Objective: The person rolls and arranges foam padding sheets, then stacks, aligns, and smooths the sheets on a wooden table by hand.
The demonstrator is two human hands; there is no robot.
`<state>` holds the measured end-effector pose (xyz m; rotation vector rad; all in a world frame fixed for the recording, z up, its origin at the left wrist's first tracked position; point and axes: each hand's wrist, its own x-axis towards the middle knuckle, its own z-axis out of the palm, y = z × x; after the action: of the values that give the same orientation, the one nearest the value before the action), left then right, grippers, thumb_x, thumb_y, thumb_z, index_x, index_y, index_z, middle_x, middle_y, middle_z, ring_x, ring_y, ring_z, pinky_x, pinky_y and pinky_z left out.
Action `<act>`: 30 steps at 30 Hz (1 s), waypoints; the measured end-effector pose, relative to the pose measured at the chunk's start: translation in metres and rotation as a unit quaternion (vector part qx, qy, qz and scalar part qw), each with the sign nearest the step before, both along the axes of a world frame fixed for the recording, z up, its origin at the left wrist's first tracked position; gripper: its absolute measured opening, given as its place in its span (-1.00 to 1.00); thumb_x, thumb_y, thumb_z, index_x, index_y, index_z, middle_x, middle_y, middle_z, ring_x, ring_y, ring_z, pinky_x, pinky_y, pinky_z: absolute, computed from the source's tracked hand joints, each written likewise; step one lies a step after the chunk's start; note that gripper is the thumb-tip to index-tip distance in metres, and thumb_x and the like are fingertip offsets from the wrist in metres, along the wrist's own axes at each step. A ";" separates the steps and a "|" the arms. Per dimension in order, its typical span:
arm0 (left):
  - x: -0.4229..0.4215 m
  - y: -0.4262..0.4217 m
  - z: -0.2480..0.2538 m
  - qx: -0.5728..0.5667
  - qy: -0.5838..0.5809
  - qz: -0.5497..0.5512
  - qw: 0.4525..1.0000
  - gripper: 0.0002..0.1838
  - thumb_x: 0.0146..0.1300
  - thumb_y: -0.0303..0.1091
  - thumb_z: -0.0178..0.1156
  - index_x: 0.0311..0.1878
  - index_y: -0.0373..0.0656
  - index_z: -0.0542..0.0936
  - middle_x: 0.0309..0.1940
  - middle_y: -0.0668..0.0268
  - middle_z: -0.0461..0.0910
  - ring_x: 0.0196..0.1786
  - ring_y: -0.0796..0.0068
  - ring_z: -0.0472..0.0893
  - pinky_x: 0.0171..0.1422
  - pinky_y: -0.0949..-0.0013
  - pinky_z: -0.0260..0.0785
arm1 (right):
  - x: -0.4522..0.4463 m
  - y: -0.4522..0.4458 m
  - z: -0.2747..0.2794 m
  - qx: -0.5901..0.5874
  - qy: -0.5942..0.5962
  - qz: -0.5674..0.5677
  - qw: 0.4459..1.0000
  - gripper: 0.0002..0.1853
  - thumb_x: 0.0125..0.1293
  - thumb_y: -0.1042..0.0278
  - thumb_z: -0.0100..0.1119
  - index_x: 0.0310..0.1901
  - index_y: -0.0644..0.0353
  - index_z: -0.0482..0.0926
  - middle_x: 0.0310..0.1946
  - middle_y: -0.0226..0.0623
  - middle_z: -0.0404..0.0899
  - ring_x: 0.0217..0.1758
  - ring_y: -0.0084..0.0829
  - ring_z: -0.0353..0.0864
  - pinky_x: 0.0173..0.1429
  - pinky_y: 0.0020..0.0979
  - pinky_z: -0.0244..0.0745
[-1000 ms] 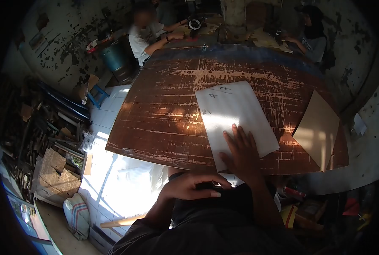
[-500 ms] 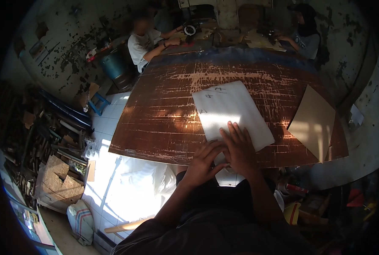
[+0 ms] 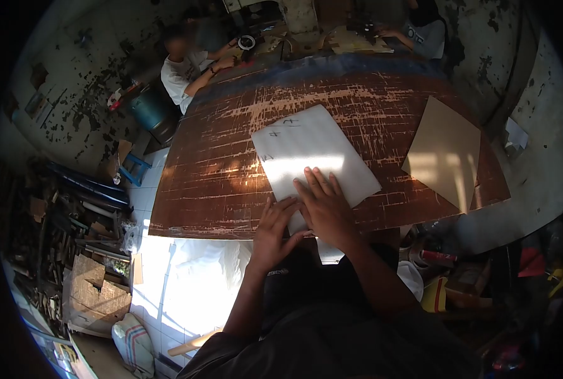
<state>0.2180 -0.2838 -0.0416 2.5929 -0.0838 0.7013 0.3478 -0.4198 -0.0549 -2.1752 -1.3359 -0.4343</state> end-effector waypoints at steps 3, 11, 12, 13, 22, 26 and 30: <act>0.002 0.000 -0.004 -0.011 -0.001 0.002 1.000 -0.30 0.12 -0.23 0.50 0.35 -0.11 0.52 0.34 0.10 0.53 0.45 0.05 0.48 0.68 -0.22 0.05 | 0.002 0.000 -0.001 0.005 0.000 -0.005 1.000 -0.49 0.50 0.25 0.08 0.42 0.23 0.45 0.51 0.10 0.31 0.63 0.01 0.20 0.67 0.11 -0.01; 0.007 -0.007 -0.003 0.012 0.002 0.015 1.000 -0.23 0.06 -0.15 0.55 0.37 -0.11 0.52 0.32 0.13 0.57 0.47 0.06 0.47 0.66 -0.20 0.11 | 0.005 -0.001 -0.007 0.029 -0.007 -0.008 1.000 -0.52 0.49 0.31 0.03 0.36 0.36 0.45 0.43 0.09 0.40 0.60 -0.02 0.24 0.67 0.01 0.03; 0.007 -0.009 -0.003 0.021 0.002 0.018 1.000 -0.20 0.04 -0.12 0.56 0.37 -0.10 0.53 0.30 0.13 0.58 0.46 0.06 0.48 0.65 -0.19 0.13 | 0.005 -0.001 -0.007 0.037 -0.010 -0.009 0.999 -0.53 0.48 0.33 0.03 0.35 0.38 0.44 0.42 0.07 0.41 0.60 -0.03 0.25 0.67 -0.01 0.02; 0.007 -0.010 -0.004 0.020 0.006 0.017 1.000 -0.20 0.04 -0.12 0.56 0.37 -0.10 0.53 0.30 0.13 0.58 0.46 0.06 0.48 0.65 -0.19 0.13 | 0.006 -0.001 -0.007 0.035 -0.006 -0.011 0.999 -0.53 0.48 0.33 0.03 0.35 0.38 0.44 0.42 0.07 0.41 0.60 -0.03 0.25 0.67 -0.01 0.02; 0.011 -0.010 -0.009 0.028 -0.028 0.013 0.999 -0.31 -0.01 -0.30 0.59 0.24 -0.20 0.60 0.23 0.05 0.62 0.39 -0.04 0.54 0.57 -0.11 0.26 | 0.012 -0.001 -0.013 0.094 -0.012 -0.006 0.996 -0.55 0.38 0.38 0.06 0.24 0.43 0.48 0.33 0.11 0.49 0.51 -0.04 0.36 0.64 -0.04 0.11; 0.012 -0.010 -0.010 0.017 -0.026 0.016 0.999 -0.37 0.05 -0.28 0.57 0.22 -0.20 0.62 0.22 0.10 0.64 0.37 0.00 0.56 0.60 -0.14 0.22 | 0.013 0.002 -0.018 0.098 -0.011 -0.006 0.995 -0.55 0.37 0.36 0.04 0.22 0.45 0.49 0.34 0.13 0.48 0.53 -0.04 0.35 0.64 -0.03 0.09; 0.013 -0.014 -0.006 0.046 -0.022 0.018 0.999 -0.39 0.05 -0.36 0.54 0.21 -0.23 0.62 0.23 0.04 0.62 0.38 -0.06 0.54 0.48 -0.02 0.38 | 0.013 0.000 -0.017 0.082 0.017 -0.006 0.996 -0.54 0.39 0.38 0.05 0.26 0.44 0.47 0.38 0.13 0.45 0.57 -0.04 0.31 0.66 -0.04 0.06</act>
<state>0.2308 -0.2982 -0.0478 2.6730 -0.0859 0.7856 0.3612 -0.4199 -0.0723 -2.0468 -1.2252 -0.4928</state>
